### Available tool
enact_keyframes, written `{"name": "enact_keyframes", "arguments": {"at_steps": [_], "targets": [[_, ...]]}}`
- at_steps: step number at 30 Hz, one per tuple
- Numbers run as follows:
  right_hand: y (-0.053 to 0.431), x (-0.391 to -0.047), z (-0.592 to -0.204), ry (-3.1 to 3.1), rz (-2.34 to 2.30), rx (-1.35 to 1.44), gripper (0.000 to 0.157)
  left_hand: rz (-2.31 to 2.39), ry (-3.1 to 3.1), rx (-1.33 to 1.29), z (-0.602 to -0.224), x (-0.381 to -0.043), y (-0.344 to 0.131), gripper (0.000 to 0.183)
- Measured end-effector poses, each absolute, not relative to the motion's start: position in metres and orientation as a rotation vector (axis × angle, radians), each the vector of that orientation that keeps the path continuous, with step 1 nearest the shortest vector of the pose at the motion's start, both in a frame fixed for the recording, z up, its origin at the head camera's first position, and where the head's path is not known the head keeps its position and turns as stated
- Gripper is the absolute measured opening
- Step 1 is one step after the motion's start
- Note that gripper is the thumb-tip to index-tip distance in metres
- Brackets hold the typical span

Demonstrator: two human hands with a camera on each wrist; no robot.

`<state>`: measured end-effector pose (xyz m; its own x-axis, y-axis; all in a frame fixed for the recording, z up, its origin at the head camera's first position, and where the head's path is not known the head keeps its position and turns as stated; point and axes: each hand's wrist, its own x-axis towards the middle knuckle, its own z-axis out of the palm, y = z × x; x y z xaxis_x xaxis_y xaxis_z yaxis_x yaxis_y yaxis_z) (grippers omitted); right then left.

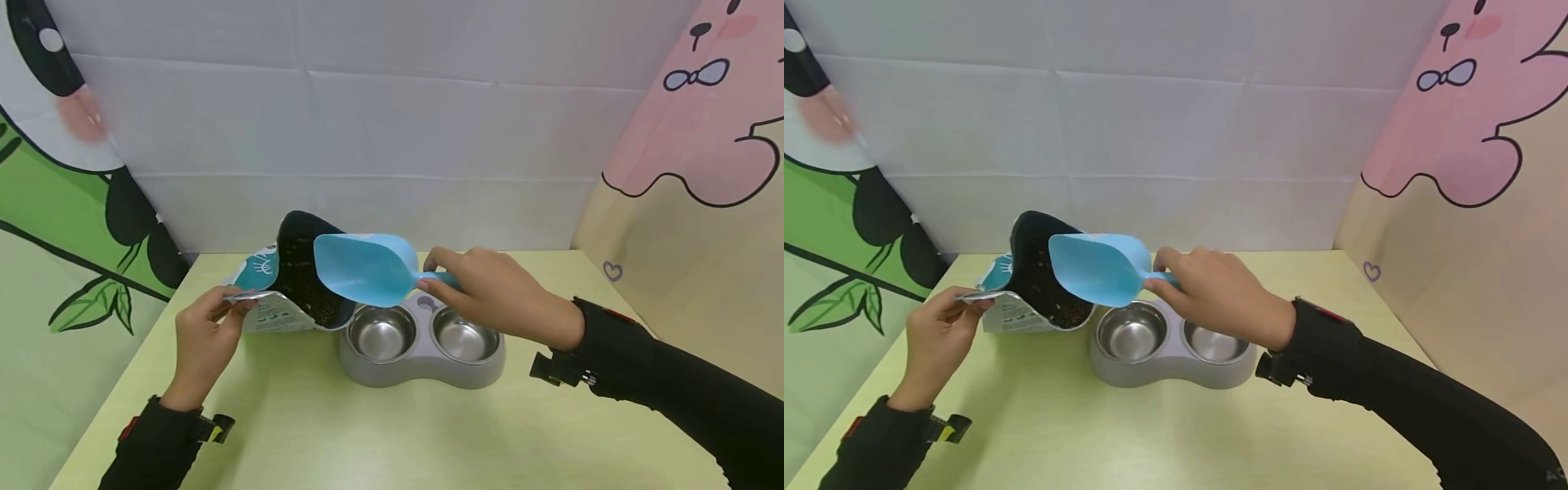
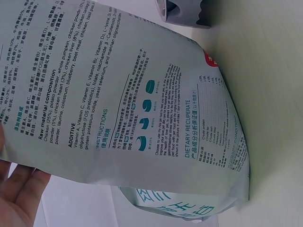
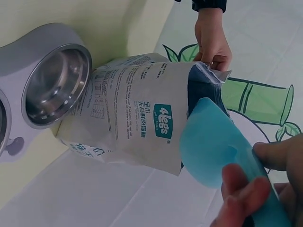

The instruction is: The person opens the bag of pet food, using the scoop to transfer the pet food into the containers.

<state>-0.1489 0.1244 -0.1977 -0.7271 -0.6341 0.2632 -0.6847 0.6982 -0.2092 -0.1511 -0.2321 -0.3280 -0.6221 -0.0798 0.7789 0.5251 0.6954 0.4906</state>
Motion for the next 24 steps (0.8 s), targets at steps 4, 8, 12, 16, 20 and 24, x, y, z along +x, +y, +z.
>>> {"name": "enact_keyframes", "arguments": {"at_steps": [4, 8, 12, 16, 20, 24], "targets": [[0.119, -0.148, -0.194, -2.708, 0.369, 1.052, 0.022, -0.924, -2.068, -0.342, -0.327, -0.151, -0.232, 0.016], [0.111, -0.146, -0.190, -2.674, 0.295, 1.050, 0.021, -0.929, -2.068, -0.342, -0.327, -0.150, -0.232, 0.016], [0.100, -0.146, -0.187, -2.595, 0.216, 1.093, 0.016, -0.928, -2.070, -0.341, -0.327, -0.150, -0.232, 0.015], [0.087, -0.147, -0.185, -2.485, 0.136, 1.142, 0.015, -0.929, -2.071, -0.338, -0.327, -0.150, -0.232, 0.014], [0.076, -0.149, -0.184, -2.445, 0.055, 1.137, 0.017, -0.938, -2.069, -0.338, -0.328, -0.150, -0.232, 0.013], [0.067, -0.150, -0.182, -2.460, 0.004, 1.125, 0.019, -0.934, -2.064, -0.344, -0.328, -0.150, -0.231, 0.014]]}}
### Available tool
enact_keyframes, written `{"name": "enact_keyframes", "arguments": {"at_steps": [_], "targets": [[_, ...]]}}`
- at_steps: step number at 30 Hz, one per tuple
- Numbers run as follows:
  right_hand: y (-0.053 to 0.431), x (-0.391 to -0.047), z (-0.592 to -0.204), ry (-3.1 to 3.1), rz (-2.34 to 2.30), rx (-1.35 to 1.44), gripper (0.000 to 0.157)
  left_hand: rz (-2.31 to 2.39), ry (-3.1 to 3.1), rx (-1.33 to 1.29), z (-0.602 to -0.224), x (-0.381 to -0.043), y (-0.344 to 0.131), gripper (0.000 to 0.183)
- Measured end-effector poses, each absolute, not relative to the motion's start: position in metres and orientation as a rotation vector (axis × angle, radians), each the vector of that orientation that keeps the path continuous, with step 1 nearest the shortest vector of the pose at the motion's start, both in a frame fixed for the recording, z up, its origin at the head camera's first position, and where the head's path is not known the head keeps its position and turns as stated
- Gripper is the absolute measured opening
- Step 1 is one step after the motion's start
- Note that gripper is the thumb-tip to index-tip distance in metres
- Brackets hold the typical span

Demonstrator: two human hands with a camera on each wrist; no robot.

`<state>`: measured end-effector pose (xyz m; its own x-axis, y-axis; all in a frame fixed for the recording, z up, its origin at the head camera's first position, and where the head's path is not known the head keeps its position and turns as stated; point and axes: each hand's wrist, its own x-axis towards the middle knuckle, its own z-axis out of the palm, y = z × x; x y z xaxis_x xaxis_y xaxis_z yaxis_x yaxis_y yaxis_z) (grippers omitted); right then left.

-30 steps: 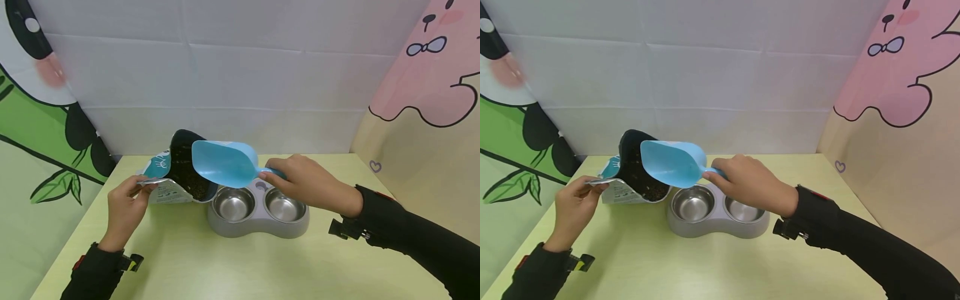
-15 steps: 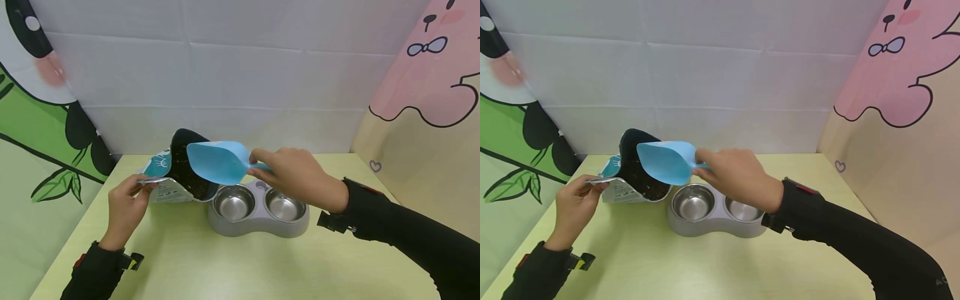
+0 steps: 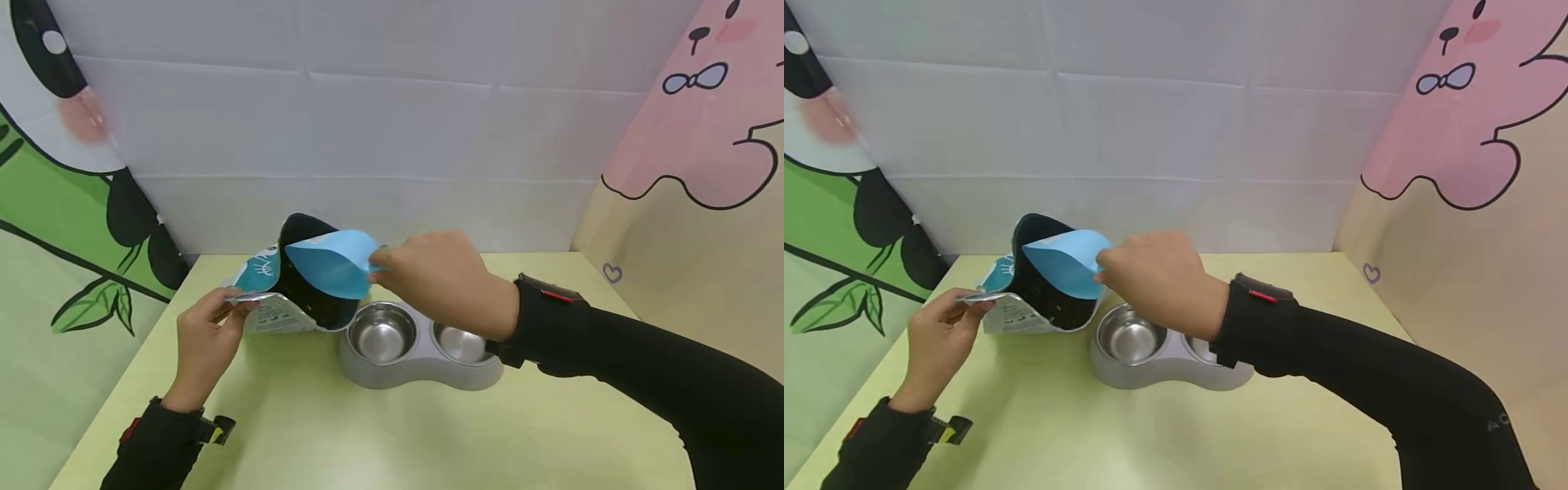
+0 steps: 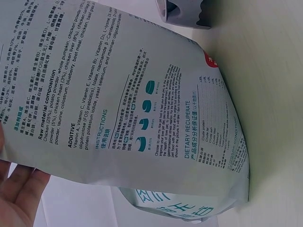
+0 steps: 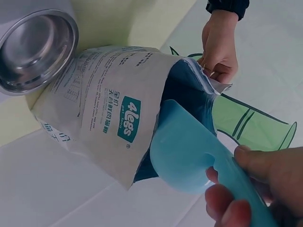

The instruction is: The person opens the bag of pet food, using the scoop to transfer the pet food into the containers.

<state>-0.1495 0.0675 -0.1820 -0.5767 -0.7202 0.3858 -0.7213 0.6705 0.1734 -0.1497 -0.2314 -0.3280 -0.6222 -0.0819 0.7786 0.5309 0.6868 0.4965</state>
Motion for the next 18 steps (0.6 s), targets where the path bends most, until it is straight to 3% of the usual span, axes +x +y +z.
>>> {"name": "enact_keyframes", "arguments": {"at_steps": [14, 18], "targets": [[0.041, -0.153, -0.190, -2.360, -0.238, 1.116, 0.030, -0.938, -2.058, -0.344, -0.329, -0.150, -0.232, 0.016], [0.034, -0.156, -0.193, -2.354, -0.293, 1.111, 0.026, -0.938, -2.057, -0.340, -0.329, -0.150, -0.232, 0.017]]}}
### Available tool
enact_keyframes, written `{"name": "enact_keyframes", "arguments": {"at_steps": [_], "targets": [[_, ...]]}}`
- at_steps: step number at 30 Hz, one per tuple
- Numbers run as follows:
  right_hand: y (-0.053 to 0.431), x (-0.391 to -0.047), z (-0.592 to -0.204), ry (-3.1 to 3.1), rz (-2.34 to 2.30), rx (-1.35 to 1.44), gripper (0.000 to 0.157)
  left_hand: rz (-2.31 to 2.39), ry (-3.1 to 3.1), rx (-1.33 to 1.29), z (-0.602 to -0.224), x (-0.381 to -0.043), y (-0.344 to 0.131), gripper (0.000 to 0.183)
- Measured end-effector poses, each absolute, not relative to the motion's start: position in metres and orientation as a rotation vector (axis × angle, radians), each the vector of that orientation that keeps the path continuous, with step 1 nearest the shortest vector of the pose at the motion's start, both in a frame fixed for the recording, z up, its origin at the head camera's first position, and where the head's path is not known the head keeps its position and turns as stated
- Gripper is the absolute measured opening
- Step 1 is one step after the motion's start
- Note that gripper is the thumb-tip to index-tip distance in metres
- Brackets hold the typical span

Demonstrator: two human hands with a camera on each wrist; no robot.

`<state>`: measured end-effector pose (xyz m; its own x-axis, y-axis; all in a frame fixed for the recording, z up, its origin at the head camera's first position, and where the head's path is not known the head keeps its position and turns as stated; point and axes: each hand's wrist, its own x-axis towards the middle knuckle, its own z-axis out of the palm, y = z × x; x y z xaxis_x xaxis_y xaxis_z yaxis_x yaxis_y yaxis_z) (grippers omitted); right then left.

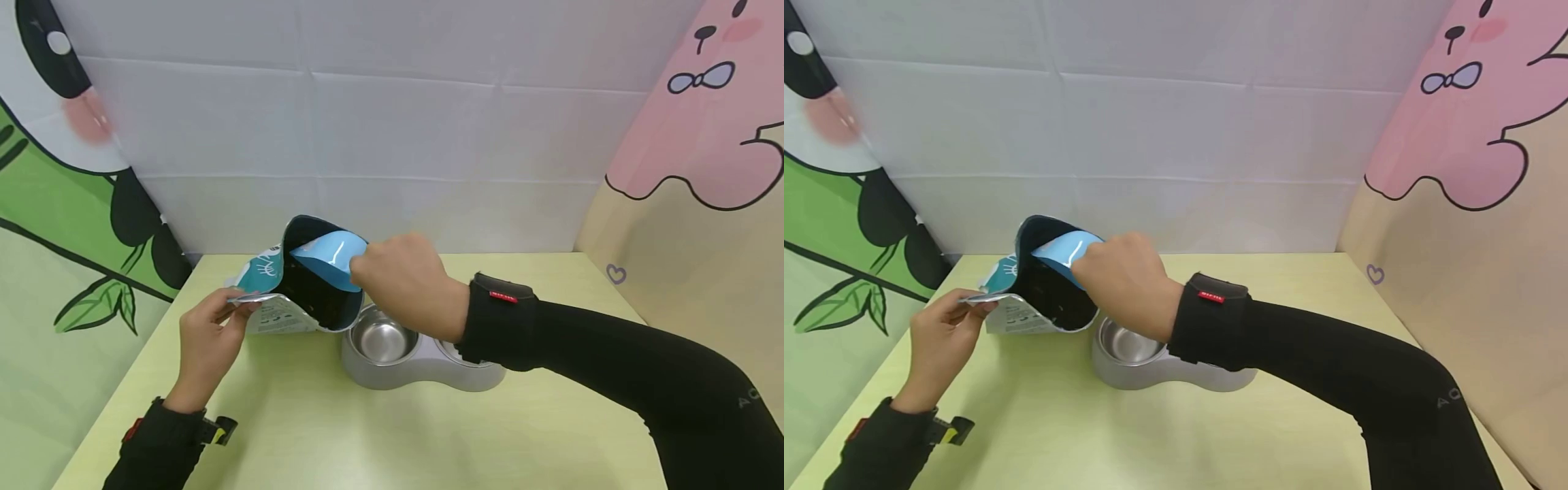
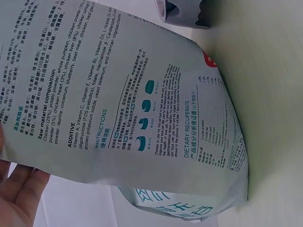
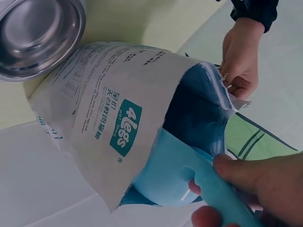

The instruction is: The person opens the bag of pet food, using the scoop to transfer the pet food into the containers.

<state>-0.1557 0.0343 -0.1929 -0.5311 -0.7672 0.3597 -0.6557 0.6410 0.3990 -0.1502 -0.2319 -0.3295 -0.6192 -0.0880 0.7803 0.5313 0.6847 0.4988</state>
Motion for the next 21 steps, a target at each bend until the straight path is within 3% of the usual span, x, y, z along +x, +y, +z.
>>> {"name": "enact_keyframes", "arguments": {"at_steps": [14, 21], "targets": [[0.024, -0.180, -0.201, -2.353, -0.433, 1.131, 0.020, -0.933, -2.060, -0.304, -0.328, -0.157, -0.220, 0.015], [0.018, -0.188, -0.210, -2.336, -0.474, 1.092, 0.026, -0.914, -2.060, -0.298, -0.329, -0.158, -0.218, 0.015]]}}
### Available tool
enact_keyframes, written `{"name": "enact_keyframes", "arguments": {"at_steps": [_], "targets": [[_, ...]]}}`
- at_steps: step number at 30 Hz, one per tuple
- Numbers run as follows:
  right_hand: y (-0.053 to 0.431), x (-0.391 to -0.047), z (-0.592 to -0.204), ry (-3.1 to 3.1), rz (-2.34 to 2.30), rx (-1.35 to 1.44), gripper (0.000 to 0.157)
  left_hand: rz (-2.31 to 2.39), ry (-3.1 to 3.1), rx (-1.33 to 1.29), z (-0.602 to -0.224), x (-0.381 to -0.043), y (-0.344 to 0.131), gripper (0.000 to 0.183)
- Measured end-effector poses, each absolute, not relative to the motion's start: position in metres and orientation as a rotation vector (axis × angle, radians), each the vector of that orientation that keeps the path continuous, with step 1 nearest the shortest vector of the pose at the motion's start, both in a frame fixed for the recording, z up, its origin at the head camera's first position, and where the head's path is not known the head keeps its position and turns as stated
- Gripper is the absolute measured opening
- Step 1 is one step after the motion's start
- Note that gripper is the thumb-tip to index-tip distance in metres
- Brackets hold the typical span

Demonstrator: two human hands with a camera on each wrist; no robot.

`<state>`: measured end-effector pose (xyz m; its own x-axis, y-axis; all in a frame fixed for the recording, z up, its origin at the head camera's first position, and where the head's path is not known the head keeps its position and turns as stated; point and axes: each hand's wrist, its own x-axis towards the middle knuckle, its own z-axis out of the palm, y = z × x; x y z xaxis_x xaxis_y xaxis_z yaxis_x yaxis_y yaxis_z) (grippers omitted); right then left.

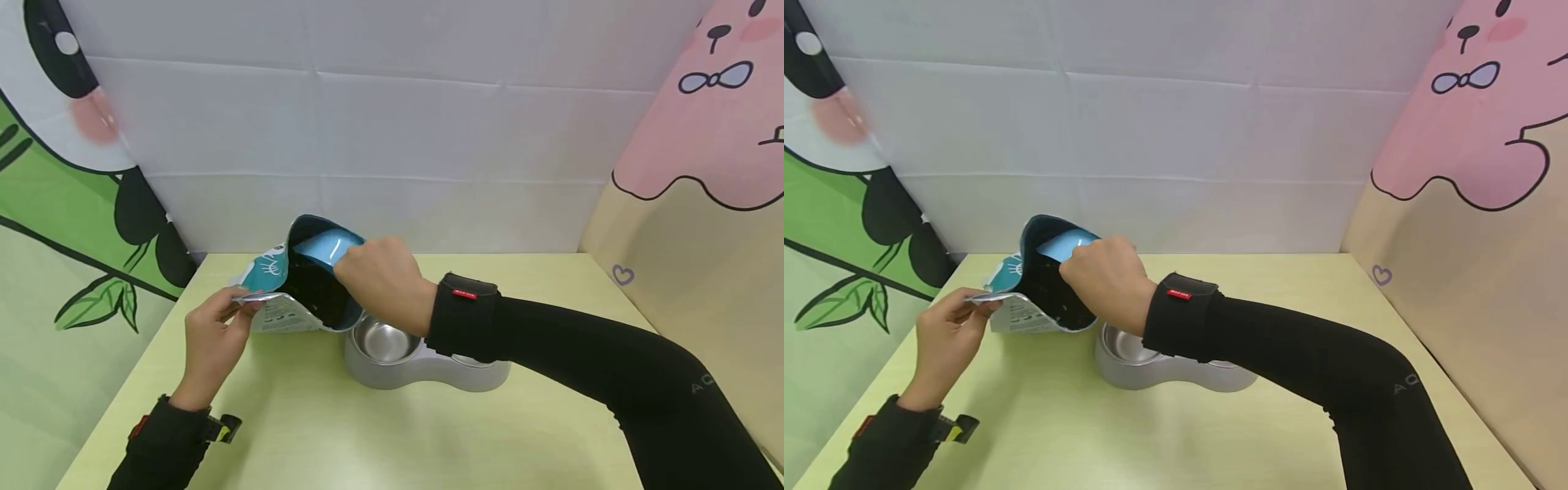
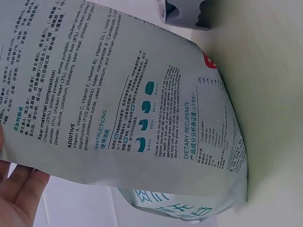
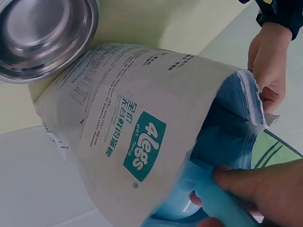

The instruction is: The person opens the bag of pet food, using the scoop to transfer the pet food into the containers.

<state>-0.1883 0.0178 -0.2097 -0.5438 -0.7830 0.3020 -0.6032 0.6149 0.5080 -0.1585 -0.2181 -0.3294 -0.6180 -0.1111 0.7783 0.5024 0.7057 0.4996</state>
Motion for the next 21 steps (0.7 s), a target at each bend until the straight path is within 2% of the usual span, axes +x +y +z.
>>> {"name": "enact_keyframes", "arguments": {"at_steps": [21], "targets": [[-0.011, -0.201, -0.222, -2.377, -0.619, 1.093, 0.026, -0.931, -2.064, -0.285, -0.327, -0.154, -0.218, 0.015]]}}
